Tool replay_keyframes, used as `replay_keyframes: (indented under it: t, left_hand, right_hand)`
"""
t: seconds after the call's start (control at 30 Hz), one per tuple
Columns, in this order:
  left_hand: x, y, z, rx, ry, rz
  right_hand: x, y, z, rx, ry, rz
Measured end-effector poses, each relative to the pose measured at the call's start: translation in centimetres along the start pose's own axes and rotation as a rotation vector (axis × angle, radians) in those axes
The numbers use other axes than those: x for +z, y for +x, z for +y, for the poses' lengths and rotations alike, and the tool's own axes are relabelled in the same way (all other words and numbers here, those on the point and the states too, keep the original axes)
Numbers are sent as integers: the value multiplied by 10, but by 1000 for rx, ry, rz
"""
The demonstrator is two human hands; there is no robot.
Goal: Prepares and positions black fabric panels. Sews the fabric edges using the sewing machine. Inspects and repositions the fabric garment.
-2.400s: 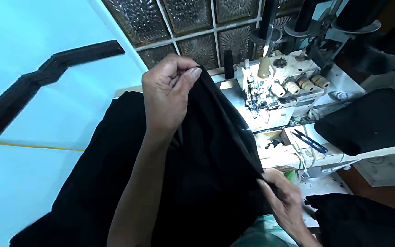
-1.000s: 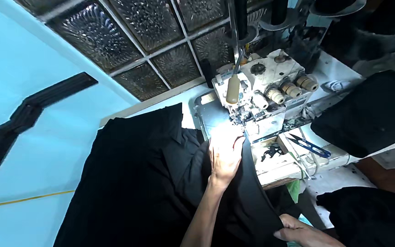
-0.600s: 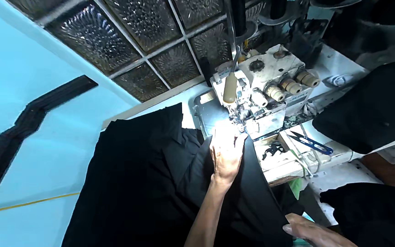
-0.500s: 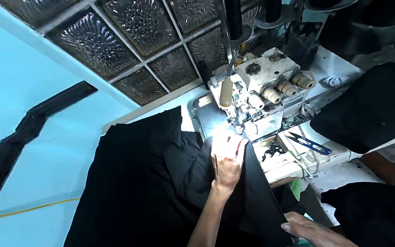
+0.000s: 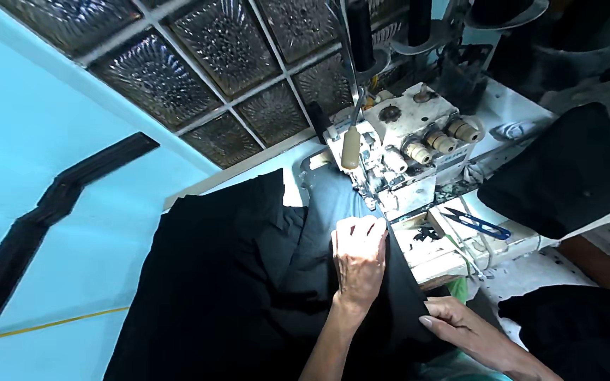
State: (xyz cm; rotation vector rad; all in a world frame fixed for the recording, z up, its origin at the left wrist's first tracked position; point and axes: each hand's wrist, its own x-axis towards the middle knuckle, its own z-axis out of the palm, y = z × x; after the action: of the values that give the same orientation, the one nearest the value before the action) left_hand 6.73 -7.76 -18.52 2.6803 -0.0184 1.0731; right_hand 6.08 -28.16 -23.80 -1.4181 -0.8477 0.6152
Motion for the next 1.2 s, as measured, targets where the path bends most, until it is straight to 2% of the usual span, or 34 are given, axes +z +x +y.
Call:
replay_keyframes:
  t: [0.2, 0.37, 0.5, 0.6, 0.67, 0.73, 0.87, 1.0, 1.1, 1.2]
  left_hand:
    - [-1, -1, 2, 2, 13, 5]
    - [0, 3, 1, 16, 34, -15]
    - [-5, -1, 3, 17, 65, -105]
    - [-19, -23, 7, 12, -16, -141]
    - [-32, -51, 10, -8, -80, -114]
    - [-48, -85, 12, -76, -166, -117]
    - [-71, -149, 8, -281, -328, -186]
    - [-92, -187, 3, -436, -380, -288]
    - [-99, -202, 2, -492, -376, -340]
    - [-100, -210, 6, -517, -358, -401]
  right_hand:
    - [3, 13, -2, 184, 399, 88]
    - [3, 38, -3, 209, 430, 150]
    - [0, 50, 1, 170, 421, 154]
    - [-9, 38, -1, 173, 282, 5]
    - [-17, 21, -2, 174, 28, -191]
    - [-18, 2, 0, 176, -198, -305]
    - [-28, -21, 4, 328, -408, -281]
    - [-32, -25, 9, 367, -541, -360]
    - [-26, -32, 14, 340, -496, -228]
    - [-22, -37, 17, 440, -429, -119]
